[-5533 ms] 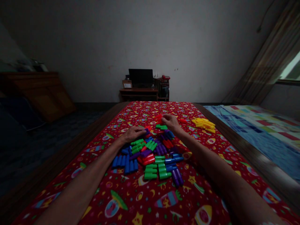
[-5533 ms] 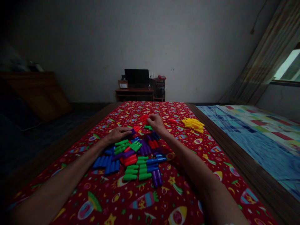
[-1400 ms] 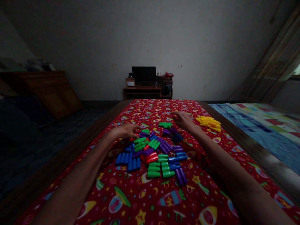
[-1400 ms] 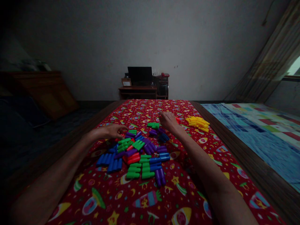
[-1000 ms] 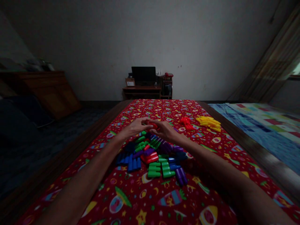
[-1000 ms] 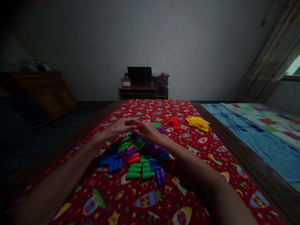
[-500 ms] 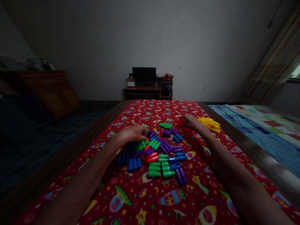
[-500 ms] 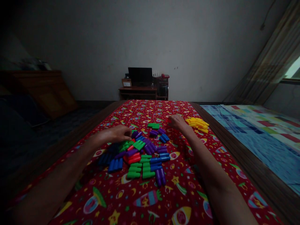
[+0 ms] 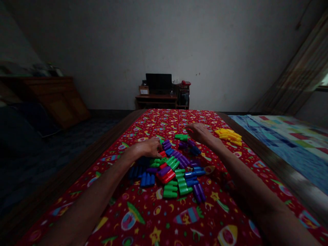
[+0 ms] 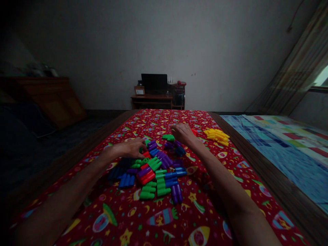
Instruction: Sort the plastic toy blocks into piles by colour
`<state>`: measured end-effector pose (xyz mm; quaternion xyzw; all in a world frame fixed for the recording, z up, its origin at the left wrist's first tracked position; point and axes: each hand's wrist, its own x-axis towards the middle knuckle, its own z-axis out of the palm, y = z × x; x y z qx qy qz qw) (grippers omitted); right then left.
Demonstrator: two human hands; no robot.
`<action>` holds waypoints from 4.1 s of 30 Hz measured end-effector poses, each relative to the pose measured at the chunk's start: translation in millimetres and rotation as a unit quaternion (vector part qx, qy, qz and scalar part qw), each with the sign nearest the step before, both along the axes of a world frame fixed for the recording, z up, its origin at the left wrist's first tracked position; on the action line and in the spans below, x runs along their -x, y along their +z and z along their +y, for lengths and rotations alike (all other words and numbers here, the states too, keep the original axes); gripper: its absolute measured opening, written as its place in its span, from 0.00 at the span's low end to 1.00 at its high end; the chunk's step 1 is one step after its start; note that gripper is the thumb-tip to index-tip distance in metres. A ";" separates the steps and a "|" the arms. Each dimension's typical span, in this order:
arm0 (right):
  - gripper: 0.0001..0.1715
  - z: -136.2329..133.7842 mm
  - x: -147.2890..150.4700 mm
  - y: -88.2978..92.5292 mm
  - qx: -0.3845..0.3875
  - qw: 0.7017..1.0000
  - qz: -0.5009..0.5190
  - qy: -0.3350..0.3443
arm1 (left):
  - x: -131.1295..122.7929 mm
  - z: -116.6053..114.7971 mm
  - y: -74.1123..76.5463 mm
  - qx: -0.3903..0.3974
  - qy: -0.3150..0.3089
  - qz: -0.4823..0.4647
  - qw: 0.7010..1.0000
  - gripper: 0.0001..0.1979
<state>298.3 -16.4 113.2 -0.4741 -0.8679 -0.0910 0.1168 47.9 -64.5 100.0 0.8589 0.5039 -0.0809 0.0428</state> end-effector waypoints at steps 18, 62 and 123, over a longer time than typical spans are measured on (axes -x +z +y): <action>0.14 9.2 5.7 -8.5 0.087 0.967 0.217 0.102 | -15.0 -4.8 13.4 0.046 0.063 -0.213 0.974 0.17; 0.13 -22.2 31.5 -12.1 0.196 0.926 0.208 0.248 | -6.5 13.0 -6.0 0.015 0.069 -0.374 0.925 0.30; 0.22 27.4 -73.0 -25.1 0.096 0.944 0.073 -0.308 | -46.3 -52.9 18.1 0.075 -0.013 0.005 0.997 0.09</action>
